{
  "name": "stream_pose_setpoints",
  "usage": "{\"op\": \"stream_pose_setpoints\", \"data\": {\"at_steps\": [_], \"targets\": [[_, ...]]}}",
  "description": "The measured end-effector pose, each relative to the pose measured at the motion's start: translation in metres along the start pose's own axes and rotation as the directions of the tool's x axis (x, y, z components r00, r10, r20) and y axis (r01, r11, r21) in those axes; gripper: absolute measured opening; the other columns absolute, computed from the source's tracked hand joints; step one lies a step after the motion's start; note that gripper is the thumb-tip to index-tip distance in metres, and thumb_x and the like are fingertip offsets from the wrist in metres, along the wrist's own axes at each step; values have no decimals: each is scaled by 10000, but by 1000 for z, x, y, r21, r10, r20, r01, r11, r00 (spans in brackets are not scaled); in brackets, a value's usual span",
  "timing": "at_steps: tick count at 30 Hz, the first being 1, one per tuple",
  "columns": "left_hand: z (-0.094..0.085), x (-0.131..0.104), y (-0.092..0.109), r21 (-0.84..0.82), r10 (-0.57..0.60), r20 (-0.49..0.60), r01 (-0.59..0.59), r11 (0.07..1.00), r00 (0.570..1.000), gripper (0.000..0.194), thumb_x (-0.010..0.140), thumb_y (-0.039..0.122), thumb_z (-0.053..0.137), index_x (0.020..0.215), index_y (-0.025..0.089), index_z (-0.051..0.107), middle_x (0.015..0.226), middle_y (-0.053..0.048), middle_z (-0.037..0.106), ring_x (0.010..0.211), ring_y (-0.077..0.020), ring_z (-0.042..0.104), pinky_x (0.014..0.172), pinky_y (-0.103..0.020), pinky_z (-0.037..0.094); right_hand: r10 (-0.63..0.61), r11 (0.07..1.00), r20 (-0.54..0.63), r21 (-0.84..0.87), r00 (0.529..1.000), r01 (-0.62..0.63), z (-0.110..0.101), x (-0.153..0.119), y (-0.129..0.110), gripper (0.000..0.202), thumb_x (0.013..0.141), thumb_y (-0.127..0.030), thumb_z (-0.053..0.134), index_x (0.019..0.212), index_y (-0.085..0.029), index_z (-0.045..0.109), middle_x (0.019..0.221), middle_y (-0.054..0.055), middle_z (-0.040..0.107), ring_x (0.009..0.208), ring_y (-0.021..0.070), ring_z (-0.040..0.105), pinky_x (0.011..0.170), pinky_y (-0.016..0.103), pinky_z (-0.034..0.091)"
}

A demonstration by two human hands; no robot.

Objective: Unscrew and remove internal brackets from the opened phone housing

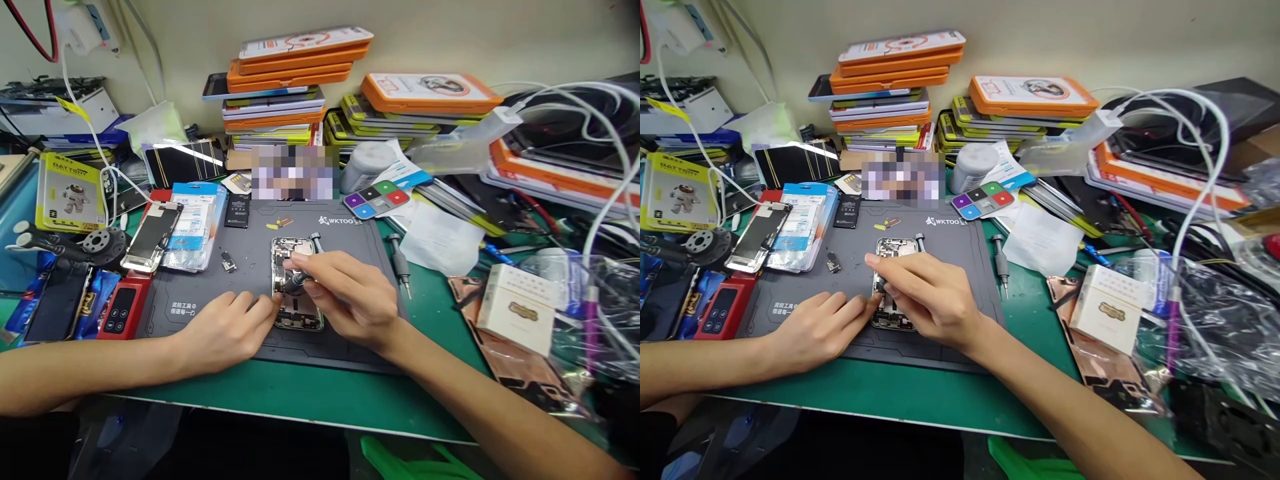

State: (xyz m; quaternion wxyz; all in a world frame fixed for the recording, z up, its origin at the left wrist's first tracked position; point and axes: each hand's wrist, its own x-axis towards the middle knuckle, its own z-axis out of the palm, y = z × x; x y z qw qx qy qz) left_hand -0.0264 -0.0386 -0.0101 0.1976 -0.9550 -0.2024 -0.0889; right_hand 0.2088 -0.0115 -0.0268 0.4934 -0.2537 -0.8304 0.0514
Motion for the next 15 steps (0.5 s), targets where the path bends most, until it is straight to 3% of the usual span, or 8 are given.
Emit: {"op": "stream_pose_setpoints", "data": {"at_steps": [4, 10, 15], "targets": [[0, 0, 0, 7, -2, 3, 2, 1000, 1000, 307, 1008, 113, 544, 1279, -15, 609, 845, -34, 614, 647, -159, 540, 508, -338, 404, -7, 1000, -1, -15, 1000, 7, -2, 1, -2, 642, 927, -5, 540, 1516, -257, 512, 988, 73, 777, 874, 188, 746, 729, 317, 623], [-1, -1, -1, 22, 8, 0, -8, 1000, 1000, 305, 1008, 106, 531, 1276, -20, 603, 852, -38, 613, 646, -155, 533, 505, -336, 407, 17, 999, 3, -47, 1000, -17, -2, 2, -3, 622, 927, -15, 544, 1497, -264, 536, 1077, 78, 763, 923, 180, 741, 762, 287, 623], [0, 0, -1, 37, 13, 5, -13, 999, 1000, 307, 1017, 102, 504, 1283, -13, 605, 853, -47, 621, 647, -150, 534, 513, -325, 406, 12, 1000, -6, -27, 1000, -12, -1, 2, -2, 640, 913, 2, 535, 1505, -243, 531, 1076, 86, 757, 938, 198, 731, 791, 322, 613]]}}
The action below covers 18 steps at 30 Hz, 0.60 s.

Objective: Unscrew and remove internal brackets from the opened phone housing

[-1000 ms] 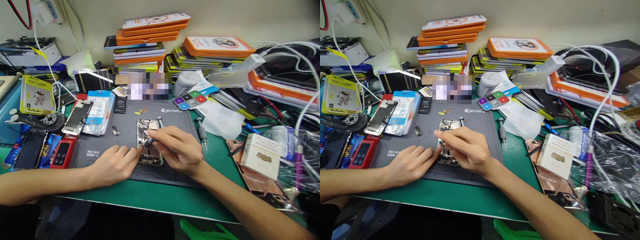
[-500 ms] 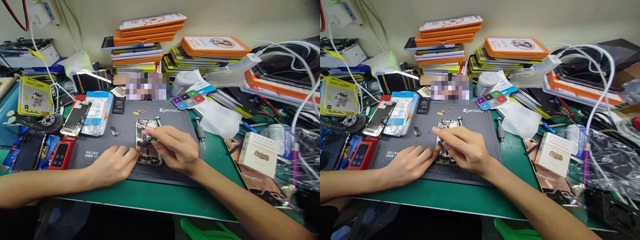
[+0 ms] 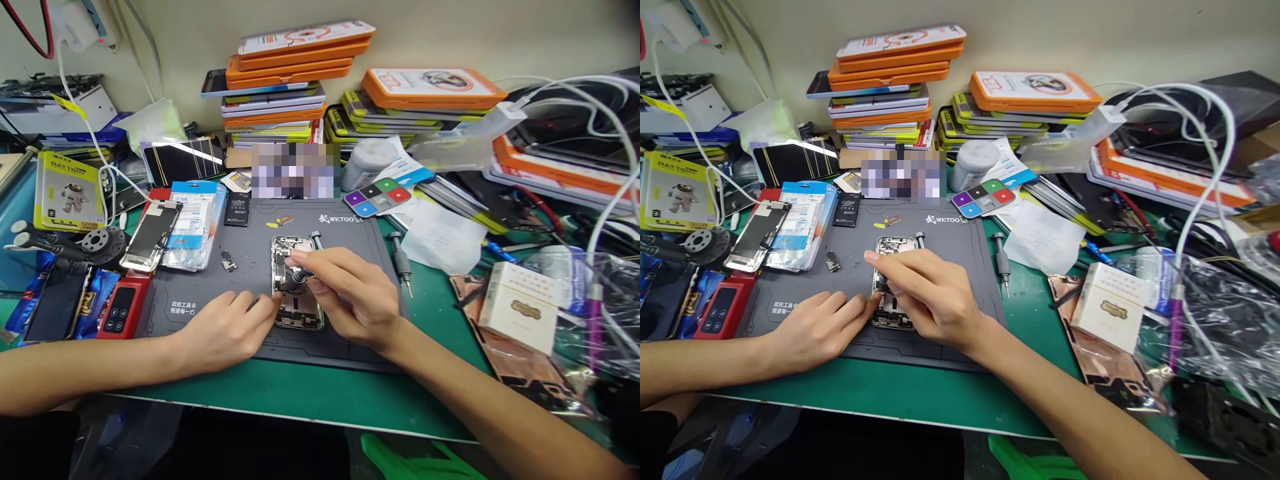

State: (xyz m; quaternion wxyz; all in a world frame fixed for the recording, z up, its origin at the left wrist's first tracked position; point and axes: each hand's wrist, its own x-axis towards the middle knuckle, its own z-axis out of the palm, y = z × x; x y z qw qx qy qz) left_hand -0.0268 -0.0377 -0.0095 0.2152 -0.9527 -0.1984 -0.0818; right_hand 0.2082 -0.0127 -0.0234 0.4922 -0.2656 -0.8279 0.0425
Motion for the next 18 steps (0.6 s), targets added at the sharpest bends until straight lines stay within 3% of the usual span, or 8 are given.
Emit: {"op": "stream_pose_setpoints", "data": {"at_steps": [3, 10, 18], "targets": [[0, 0, 0, -5, 2, 3, -2, 1000, 1000, 316, 1013, 103, 512, 1291, -17, 603, 859, -50, 624, 650, -152, 536, 514, -327, 406, -14, 1000, -16, -21, 1000, 14, -1, 1, 0, 666, 890, 24, 553, 1495, -253, 544, 969, 63, 742, 868, 191, 708, 768, 323, 599], [-1, -1, 1, -5, 7, 4, -7, 1000, 1000, 316, 1012, 105, 517, 1289, -26, 595, 858, -44, 614, 649, -154, 533, 506, -332, 418, 16, 998, -21, -53, 1000, -17, -2, 1, -2, 618, 926, -19, 550, 1480, -292, 550, 975, 58, 730, 859, 192, 697, 756, 328, 595], [1, -1, 1, -4, 7, 0, -7, 1000, 1000, 326, 1007, 109, 534, 1297, -28, 591, 861, -45, 611, 659, -156, 535, 513, -334, 407, -24, 999, -18, -48, 1000, 23, -2, 1, -1, 662, 890, 35, 544, 1487, -250, 546, 977, 69, 717, 872, 193, 685, 761, 332, 590]]}}
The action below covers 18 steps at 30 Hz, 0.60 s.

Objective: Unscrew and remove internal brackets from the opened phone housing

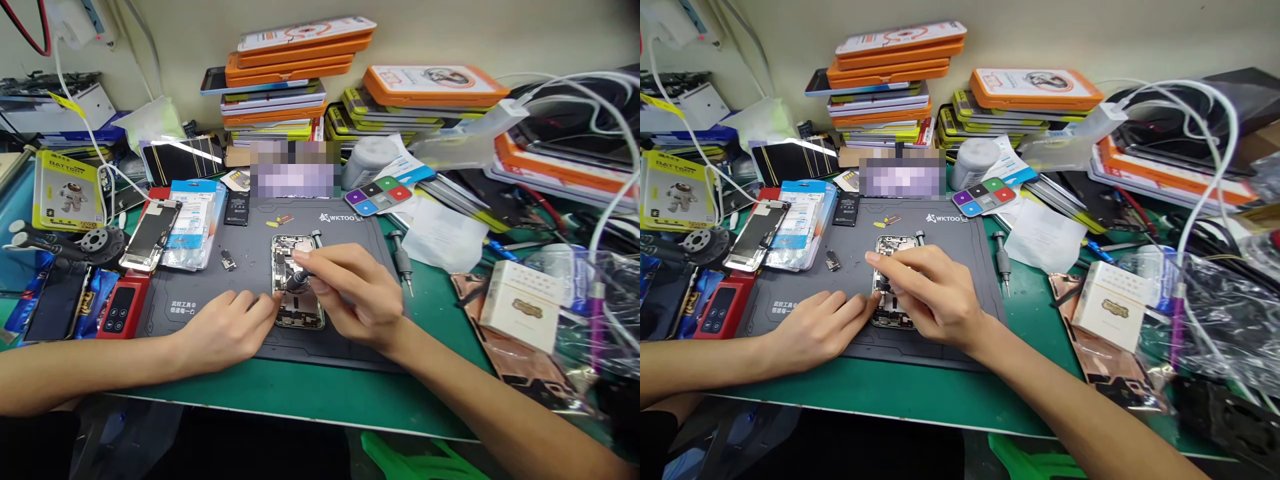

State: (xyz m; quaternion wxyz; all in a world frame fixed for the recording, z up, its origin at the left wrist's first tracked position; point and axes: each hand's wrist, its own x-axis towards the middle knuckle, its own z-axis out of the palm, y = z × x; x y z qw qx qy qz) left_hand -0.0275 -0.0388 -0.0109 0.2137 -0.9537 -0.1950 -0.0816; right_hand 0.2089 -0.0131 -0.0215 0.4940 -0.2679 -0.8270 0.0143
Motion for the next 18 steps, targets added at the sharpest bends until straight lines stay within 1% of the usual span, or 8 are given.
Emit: {"op": "stream_pose_setpoints", "data": {"at_steps": [5, 10, 14, 16, 18], "targets": [[0, 0, 0, 4, -4, 3, 4, 1000, 1000, 313, 1011, 113, 529, 1284, -23, 597, 860, -47, 612, 657, -154, 535, 515, -332, 408, 15, 1000, 1, -15, 1000, -15, 1, 0, 0, 664, 908, 6, 542, 1503, -288, 522, 957, 55, 730, 844, 193, 693, 745, 334, 598], [-1, 0, 0, 5, -4, 2, 4, 1000, 1000, 317, 1008, 112, 532, 1289, -25, 587, 855, -41, 604, 659, -153, 536, 508, -331, 410, 10, 1000, -1, -2, 1000, -10, 0, 0, 0, 671, 898, 17, 556, 1504, -268, 528, 938, 57, 716, 827, 189, 676, 742, 327, 583], [-1, 1, 0, 19, 1, 4, -1, 1000, 1000, 316, 1015, 112, 516, 1294, -24, 576, 844, -37, 596, 655, -151, 529, 507, -328, 415, 18, 1000, 12, -15, 1000, -18, 0, -1, -1, 685, 902, 7, 550, 1519, -287, 511, 993, 64, 723, 868, 201, 686, 759, 334, 586], [-1, 1, 0, 18, -2, 4, 1, 1000, 1000, 316, 1014, 110, 516, 1293, -23, 578, 841, -36, 594, 653, -151, 528, 504, -329, 414, 19, 999, 6, -26, 1000, -19, -1, -1, -1, 671, 904, 3, 548, 1507, -290, 525, 961, 58, 713, 842, 197, 679, 742, 329, 584], [-1, 0, -1, 9, -3, 5, 3, 1000, 1000, 314, 1011, 111, 523, 1287, -23, 586, 845, -36, 598, 651, -152, 531, 501, -331, 414, 22, 999, 5, -31, 1000, -22, 0, 0, -1, 649, 904, -3, 563, 1492, -278, 541, 979, 65, 708, 861, 198, 678, 757, 330, 586]]}}
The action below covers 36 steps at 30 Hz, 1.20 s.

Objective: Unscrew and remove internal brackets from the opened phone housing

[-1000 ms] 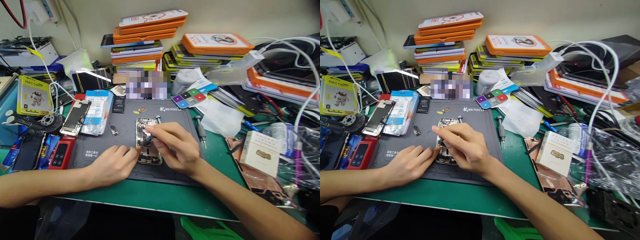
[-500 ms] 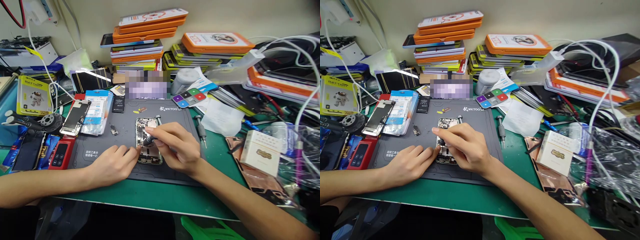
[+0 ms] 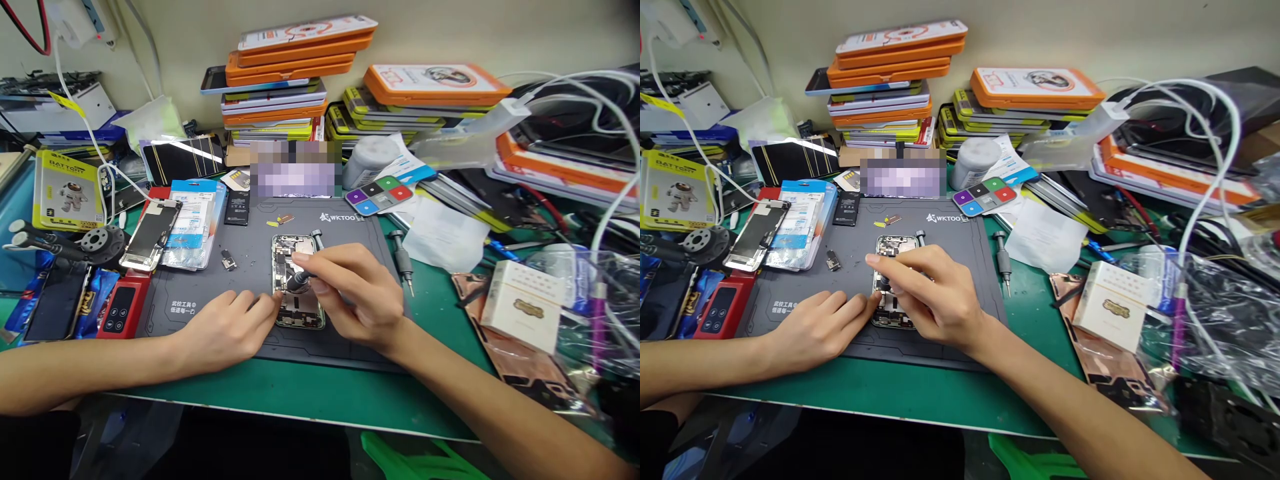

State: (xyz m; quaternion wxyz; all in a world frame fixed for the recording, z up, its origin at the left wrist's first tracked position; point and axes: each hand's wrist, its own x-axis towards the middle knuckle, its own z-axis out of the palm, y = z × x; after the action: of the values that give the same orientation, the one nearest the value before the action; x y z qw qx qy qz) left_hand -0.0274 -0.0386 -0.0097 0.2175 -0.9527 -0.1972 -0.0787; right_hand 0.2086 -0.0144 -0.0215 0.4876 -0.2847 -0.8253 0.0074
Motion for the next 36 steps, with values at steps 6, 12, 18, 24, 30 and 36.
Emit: {"op": "stream_pose_setpoints", "data": {"at_steps": [6, 12, 18, 24, 30, 36], "targets": [[0, -1, 0, -10, 0, -3, 0, 1000, 1000, 316, 1002, 108, 539, 1281, -28, 600, 855, -39, 612, 655, -156, 545, 508, -333, 423, -5, 1000, -23, 8, 1000, 5, 2, -1, 2, 610, 904, -61, 655, 1477, -245, 552, 961, 62, 704, 818, 191, 670, 718, 324, 588], [-1, 0, 0, 10, 5, -2, -5, 1000, 1000, 287, 1013, 102, 496, 1252, -12, 608, 852, -41, 601, 655, -151, 531, 507, -326, 423, 12, 999, 15, 45, 1000, -13, 6, -3, 3, 654, 918, -108, 654, 1527, -273, 482, 1080, 77, 732, 931, 207, 711, 744, 327, 634], [-1, 0, 0, -6, -1, -16, 0, 1000, 1000, 288, 1004, 103, 518, 1245, -22, 610, 852, -39, 599, 653, -157, 531, 502, -333, 414, 3, 999, 22, 46, 1000, -4, 7, -5, 4, 669, 917, -101, 655, 1533, -270, 456, 1080, 82, 741, 927, 208, 707, 735, 335, 638], [0, 1, 0, -13, -6, -18, 6, 1000, 1000, 286, 998, 107, 533, 1240, -14, 627, 848, -36, 601, 653, -156, 534, 508, -332, 400, 0, 999, 27, 51, 1000, -1, 7, -7, 5, 667, 904, -89, 661, 1523, -232, 457, 1110, 107, 735, 936, 208, 693, 730, 332, 631], [-4, -1, 0, 45, 2, -71, 1, 999, 997, 266, 984, 167, 599, 1213, 56, 677, 869, -31, 631, 621, -131, 501, 499, -322, 354, 8, 999, 30, 53, 1000, -10, 7, -7, 5, 675, 904, -70, 642, 1527, -247, 451, 1127, 104, 738, 960, 210, 696, 752, 334, 637], [-4, -4, 4, -112, 70, -230, -98, 989, 971, 212, 945, 227, 667, 1132, 135, 703, 882, -12, 674, 591, -108, 478, 495, -304, 309, 23, 994, 65, 102, 998, -29, 8, -7, 5, 683, 901, -55, 642, 1531, -224, 440, 1094, 94, 752, 854, 200, 703, 700, 330, 622]]}}
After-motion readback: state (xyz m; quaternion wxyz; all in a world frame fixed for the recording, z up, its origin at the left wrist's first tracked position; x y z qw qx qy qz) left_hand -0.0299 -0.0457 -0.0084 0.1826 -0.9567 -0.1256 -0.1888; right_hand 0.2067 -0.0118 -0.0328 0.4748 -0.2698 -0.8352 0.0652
